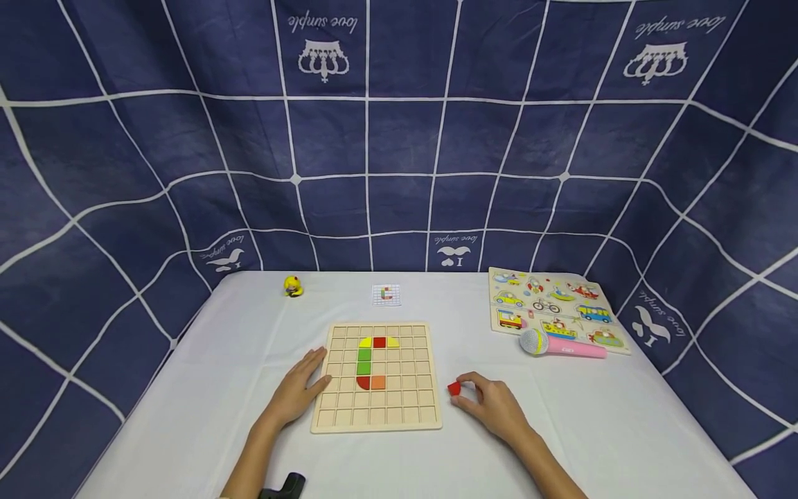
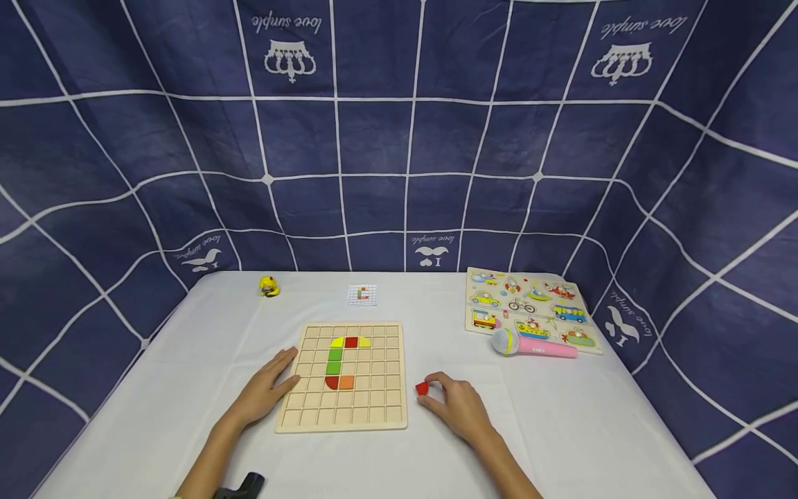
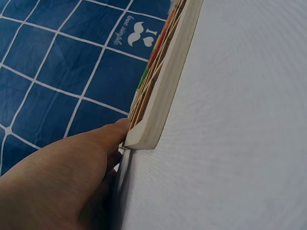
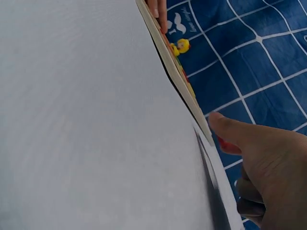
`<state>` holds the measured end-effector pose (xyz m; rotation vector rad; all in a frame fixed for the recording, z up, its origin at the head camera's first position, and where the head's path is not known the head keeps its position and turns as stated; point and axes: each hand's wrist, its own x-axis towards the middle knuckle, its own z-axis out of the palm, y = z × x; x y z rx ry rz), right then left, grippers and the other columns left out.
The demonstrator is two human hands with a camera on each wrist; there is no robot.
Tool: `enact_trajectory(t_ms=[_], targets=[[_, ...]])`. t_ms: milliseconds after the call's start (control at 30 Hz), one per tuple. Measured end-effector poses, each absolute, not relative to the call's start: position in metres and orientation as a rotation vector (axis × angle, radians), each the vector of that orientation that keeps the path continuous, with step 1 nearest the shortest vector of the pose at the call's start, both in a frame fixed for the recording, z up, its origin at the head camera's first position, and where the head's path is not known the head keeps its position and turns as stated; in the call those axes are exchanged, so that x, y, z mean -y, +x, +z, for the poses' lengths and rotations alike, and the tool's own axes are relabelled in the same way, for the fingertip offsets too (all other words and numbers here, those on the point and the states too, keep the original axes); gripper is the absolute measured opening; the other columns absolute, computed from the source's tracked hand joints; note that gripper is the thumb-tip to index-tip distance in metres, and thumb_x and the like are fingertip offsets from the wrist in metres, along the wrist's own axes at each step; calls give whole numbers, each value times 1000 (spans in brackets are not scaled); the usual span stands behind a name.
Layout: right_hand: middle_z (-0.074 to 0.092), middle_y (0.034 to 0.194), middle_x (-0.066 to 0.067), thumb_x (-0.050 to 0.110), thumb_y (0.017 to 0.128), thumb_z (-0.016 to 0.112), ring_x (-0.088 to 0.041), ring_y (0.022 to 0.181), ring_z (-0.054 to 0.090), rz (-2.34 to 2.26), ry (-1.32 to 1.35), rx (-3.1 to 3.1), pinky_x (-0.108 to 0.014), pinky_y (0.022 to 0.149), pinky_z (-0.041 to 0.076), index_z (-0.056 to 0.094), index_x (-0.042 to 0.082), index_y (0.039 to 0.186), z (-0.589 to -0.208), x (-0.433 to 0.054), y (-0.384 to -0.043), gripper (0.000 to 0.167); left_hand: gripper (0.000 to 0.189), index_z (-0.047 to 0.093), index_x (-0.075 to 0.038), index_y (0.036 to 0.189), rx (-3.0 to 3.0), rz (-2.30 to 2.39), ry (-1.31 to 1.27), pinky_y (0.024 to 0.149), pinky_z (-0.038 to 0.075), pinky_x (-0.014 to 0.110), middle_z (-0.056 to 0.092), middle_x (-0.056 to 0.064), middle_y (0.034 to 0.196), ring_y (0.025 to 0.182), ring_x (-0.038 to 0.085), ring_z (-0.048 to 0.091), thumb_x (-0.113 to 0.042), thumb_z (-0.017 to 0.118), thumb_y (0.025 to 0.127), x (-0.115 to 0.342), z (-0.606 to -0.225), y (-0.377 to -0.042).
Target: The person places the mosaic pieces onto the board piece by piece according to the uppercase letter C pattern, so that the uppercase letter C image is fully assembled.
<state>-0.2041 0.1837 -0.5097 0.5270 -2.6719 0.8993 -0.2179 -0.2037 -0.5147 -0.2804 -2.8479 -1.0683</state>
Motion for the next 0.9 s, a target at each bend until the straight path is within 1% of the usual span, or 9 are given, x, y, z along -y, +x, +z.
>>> enact_trajectory(t_ms=[267, 433, 600, 733, 900], targets=[[26, 48, 16, 40, 71, 78, 2, 42, 20, 887, 469, 2556, -17, 37, 19, 68, 19, 94, -505, -153, -208, 32, 60, 35, -4, 142, 2859, -1050, -269, 108, 18, 52, 31, 13, 147, 137, 34, 19, -27, 58, 92, 203, -516, -218], [24, 45, 16, 43, 75, 74, 2, 41, 19, 856, 453, 2541, -17, 36, 18, 67, 16, 95, -502, -123, -209, 35, 60, 34, -4, 142, 2854, -1050, -270, 108, 18, 53, 31, 13, 147, 137, 34, 19, -28, 58, 92, 203, -517, -218], [24, 41, 18, 47, 77, 71, 2, 41, 18, 819, 431, 2540, -17, 35, 19, 65, 14, 95, -504, -94, -209, 37, 61, 34, -5, 142, 2858, -1046, -268, 108, 18, 53, 31, 13, 147, 137, 34, 19, -29, 58, 92, 203, -517, -219], [33, 41, 16, 46, 77, 71, 1, 41, 21, 804, 429, 2536, -17, 34, 23, 65, 13, 93, -505, -77, -208, 37, 60, 34, -4, 142, 2855, -1051, -278, 108, 18, 53, 31, 13, 147, 137, 34, 19, -29, 58, 92, 203, -517, -219], [49, 48, 7, 45, 75, 73, -3, 44, 30, 791, 439, 2554, -17, 35, 27, 65, 13, 91, -508, -67, -209, 37, 60, 35, -4, 141, 2856, -1035, -278, 108, 18, 53, 32, 13, 146, 136, 34, 20, -28, 58, 92, 203, -516, -220]])
